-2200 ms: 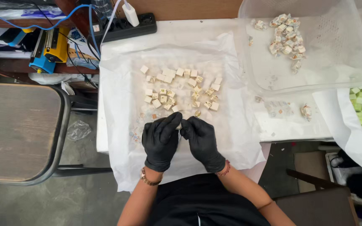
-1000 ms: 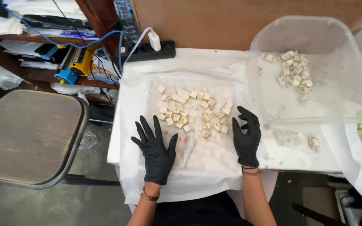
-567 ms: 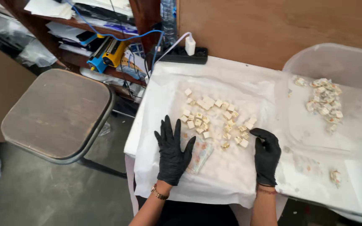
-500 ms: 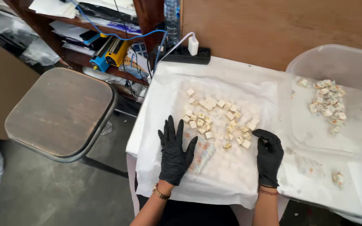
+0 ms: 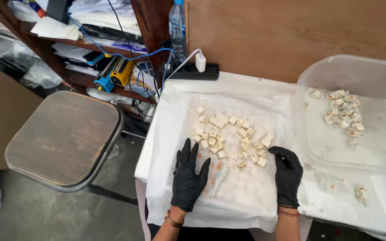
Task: The person wraps individual pieces of white nougat candy in clear plastic wrappers by hand, placing each wrapped piece into a plastic container.
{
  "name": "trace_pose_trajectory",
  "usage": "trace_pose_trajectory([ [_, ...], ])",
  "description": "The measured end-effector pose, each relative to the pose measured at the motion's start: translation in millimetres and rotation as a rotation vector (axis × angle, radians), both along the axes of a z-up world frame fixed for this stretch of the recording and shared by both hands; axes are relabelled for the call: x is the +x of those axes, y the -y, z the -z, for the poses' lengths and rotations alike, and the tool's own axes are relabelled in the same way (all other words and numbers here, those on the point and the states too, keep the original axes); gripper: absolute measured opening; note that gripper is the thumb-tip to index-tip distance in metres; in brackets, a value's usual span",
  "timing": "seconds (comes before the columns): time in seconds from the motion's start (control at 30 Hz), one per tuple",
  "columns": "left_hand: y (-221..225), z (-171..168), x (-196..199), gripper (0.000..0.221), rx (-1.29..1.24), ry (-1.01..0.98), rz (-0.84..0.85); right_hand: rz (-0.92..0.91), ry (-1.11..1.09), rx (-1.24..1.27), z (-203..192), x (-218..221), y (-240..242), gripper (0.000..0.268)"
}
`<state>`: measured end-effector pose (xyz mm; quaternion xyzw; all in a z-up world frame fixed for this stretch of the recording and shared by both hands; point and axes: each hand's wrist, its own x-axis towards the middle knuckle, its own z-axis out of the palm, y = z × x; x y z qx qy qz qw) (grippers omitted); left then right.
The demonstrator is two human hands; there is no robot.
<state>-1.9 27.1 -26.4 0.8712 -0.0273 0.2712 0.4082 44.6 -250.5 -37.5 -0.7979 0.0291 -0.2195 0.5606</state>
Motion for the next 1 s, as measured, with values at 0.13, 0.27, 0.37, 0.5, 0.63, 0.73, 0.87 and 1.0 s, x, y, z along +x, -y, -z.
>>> trace_pose_trajectory([
  [0.13, 2, 10, 2, 0.062, 0.012, -0.018, -0.034, 0.005, 0.016, 0.013, 3, 2, 1, 0.021],
  [0.27, 1, 17, 3, 0.059, 0.033, -0.072, -0.04, -0.003, 0.007, 0.041, 5, 2, 1, 0.02],
  [0.37, 0, 13, 2, 0.057, 0.055, -0.043, -0.021, -0.005, 0.019, 0.04, 9, 3, 3, 0.02],
  [0.5, -1, 12, 1, 0.055, 0.049, -0.004, -0.005, 0.003, 0.009, 0.031, 7, 3, 2, 0.021],
  [0.63, 0, 20, 0, 0.058, 0.044, -0.087, -0.008, 0.005, 0.001, 0.01, 6, 2, 3, 0.022],
  [0.73, -1, 27, 2, 0.06, 0.042, -0.198, -0.019, 0.014, -0.013, -0.011, 2, 2, 2, 0.023],
  [0.87, -1, 37, 5, 0.062, 0.026, -0.196, -0.009, 0.013, 0.007, -0.018, -1, 0, 0, 0.022],
  [1.0, -1, 32, 4, 0.062, 0.047, -0.228, -0.027, 0.021, -0.026, -0.022, 3, 1, 2, 0.022],
])
